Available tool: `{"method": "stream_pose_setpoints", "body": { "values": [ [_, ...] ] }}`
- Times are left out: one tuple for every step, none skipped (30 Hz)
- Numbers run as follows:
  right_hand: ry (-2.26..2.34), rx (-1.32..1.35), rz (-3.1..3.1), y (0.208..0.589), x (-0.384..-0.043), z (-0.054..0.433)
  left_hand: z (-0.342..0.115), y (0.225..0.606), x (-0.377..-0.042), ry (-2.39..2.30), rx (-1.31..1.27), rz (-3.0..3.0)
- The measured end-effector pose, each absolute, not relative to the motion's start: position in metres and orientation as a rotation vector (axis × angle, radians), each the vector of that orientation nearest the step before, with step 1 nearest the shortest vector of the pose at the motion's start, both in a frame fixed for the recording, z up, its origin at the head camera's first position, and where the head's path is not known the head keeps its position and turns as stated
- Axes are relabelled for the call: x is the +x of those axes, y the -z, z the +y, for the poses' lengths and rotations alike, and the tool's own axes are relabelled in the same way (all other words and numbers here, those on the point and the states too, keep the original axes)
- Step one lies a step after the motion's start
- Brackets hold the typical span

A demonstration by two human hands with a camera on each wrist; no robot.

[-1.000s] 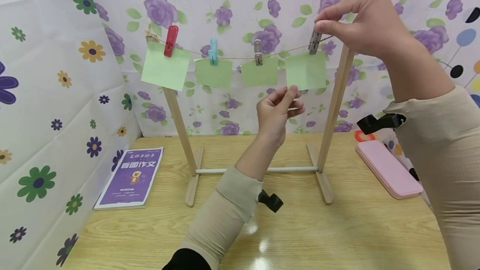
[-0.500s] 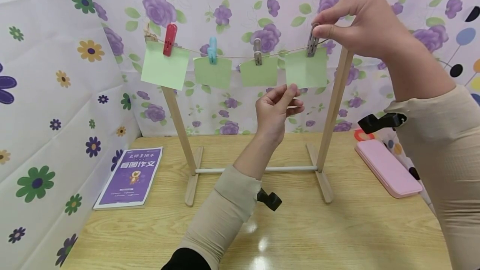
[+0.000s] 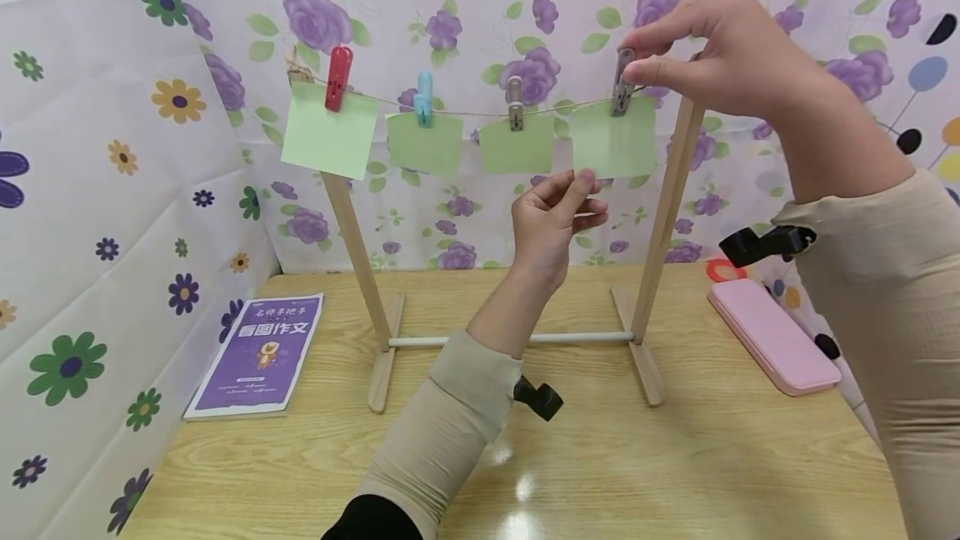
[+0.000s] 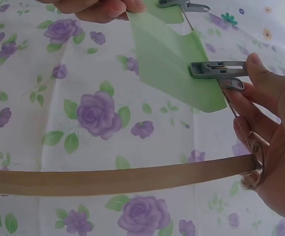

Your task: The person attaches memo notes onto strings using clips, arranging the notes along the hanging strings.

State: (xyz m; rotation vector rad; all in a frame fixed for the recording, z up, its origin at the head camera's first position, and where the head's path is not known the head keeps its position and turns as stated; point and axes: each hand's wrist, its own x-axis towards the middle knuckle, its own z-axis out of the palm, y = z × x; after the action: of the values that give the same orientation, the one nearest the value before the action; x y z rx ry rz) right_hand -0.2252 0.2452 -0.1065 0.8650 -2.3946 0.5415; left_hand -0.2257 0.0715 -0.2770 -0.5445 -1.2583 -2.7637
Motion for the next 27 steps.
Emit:
{"method": "stream_pose_setpoints", "body": {
  "values": [
    [-0.547, 0.867, -2.402, 0.106, -0.226, 0.245, 0.071, 0.277, -0.226, 2.763, -0.543, -1.262],
    [-0.558, 0.869, -2.409, 0.106, -0.226, 0.246, 0.071, 0.277, -0.226, 2.761, -0.541, -1.265],
    [-0.563, 0.872, -2.416, 0.106, -0.226, 0.246, 0.071, 0.277, -0.226, 2.758, -0.54, -1.27],
    [-0.57, 0.87, -2.423, 0.106, -0.226, 0.246, 0.071, 0.278, -0.226, 2.755, -0.537, -1.275],
    [-0.576, 0.868, -2.429, 0.106, -0.227, 0.245, 0.071, 0.278, -0.226, 2.756, -0.535, -1.276],
    [-0.579, 0.865, -2.433, 0.106, -0.227, 0.245, 0.071, 0.278, -0.226, 2.754, -0.534, -1.279],
    [-0.585, 0.859, -2.437, 0.107, -0.227, 0.245, 0.071, 0.278, -0.227, 2.753, -0.533, -1.283],
    [-0.587, 0.853, -2.435, 0.107, -0.227, 0.245, 0.07, 0.279, -0.227, 2.755, -0.532, -1.285],
    [-0.59, 0.849, -2.423, 0.108, -0.228, 0.244, 0.07, 0.279, -0.227, 2.757, -0.533, -1.288],
    [-0.596, 0.839, -2.404, 0.109, -0.228, 0.244, 0.07, 0.28, -0.227, 2.76, -0.531, -1.288],
    [-0.602, 0.825, -2.37, 0.11, -0.229, 0.244, 0.07, 0.28, -0.227, 2.762, -0.53, -1.289],
    [-0.613, 0.807, -2.323, 0.111, -0.23, 0.243, 0.071, 0.281, -0.227, 2.76, -0.529, -1.294],
    [-0.622, 0.781, -2.265, 0.112, -0.231, 0.243, 0.071, 0.281, -0.228, 2.76, -0.527, -1.295],
    [-0.626, 0.769, -2.188, 0.113, -0.232, 0.243, 0.071, 0.282, -0.228, 2.765, -0.522, -1.293],
    [-0.653, 0.73, -2.107, 0.115, -0.233, 0.242, 0.071, 0.282, -0.229, 2.768, -0.519, -1.294],
    [-0.681, 0.693, -2.02, 0.117, -0.233, 0.241, 0.072, 0.282, -0.229, 2.773, -0.514, -1.294],
    [-0.712, 0.66, -1.932, 0.119, -0.233, 0.24, 0.072, 0.283, -0.229, 2.775, -0.51, -1.298],
    [-0.744, 0.628, -1.851, 0.121, -0.233, 0.239, 0.072, 0.283, -0.229, 2.778, -0.506, -1.302],
    [-0.777, 0.601, -1.775, 0.124, -0.232, 0.238, 0.072, 0.283, -0.23, 2.781, -0.503, -1.305],
    [-0.814, 0.583, -1.706, 0.127, -0.232, 0.236, 0.071, 0.283, -0.23, 2.785, -0.498, -1.311],
    [-0.86, 0.559, -1.651, 0.13, -0.23, 0.233, 0.071, 0.284, -0.23, 2.781, -0.498, -1.32],
    [-0.886, 0.557, -1.604, 0.134, -0.229, 0.232, 0.071, 0.284, -0.23, 2.78, -0.494, -1.326],
    [-0.91, 0.552, -1.567, 0.137, -0.227, 0.23, 0.07, 0.285, -0.231, 2.775, -0.494, -1.333],
    [-0.934, 0.55, -1.537, 0.141, -0.226, 0.228, 0.07, 0.285, -0.231, 2.772, -0.492, -1.338],
    [-0.955, 0.554, -1.509, 0.145, -0.224, 0.226, 0.07, 0.286, -0.231, 2.766, -0.491, -1.344],
    [-0.971, 0.557, -1.489, 0.149, -0.223, 0.225, 0.069, 0.286, -0.231, 2.764, -0.488, -1.349],
    [-0.983, 0.561, -1.47, 0.154, -0.222, 0.224, 0.069, 0.287, -0.231, 2.76, -0.485, -1.356]
  ]
}}
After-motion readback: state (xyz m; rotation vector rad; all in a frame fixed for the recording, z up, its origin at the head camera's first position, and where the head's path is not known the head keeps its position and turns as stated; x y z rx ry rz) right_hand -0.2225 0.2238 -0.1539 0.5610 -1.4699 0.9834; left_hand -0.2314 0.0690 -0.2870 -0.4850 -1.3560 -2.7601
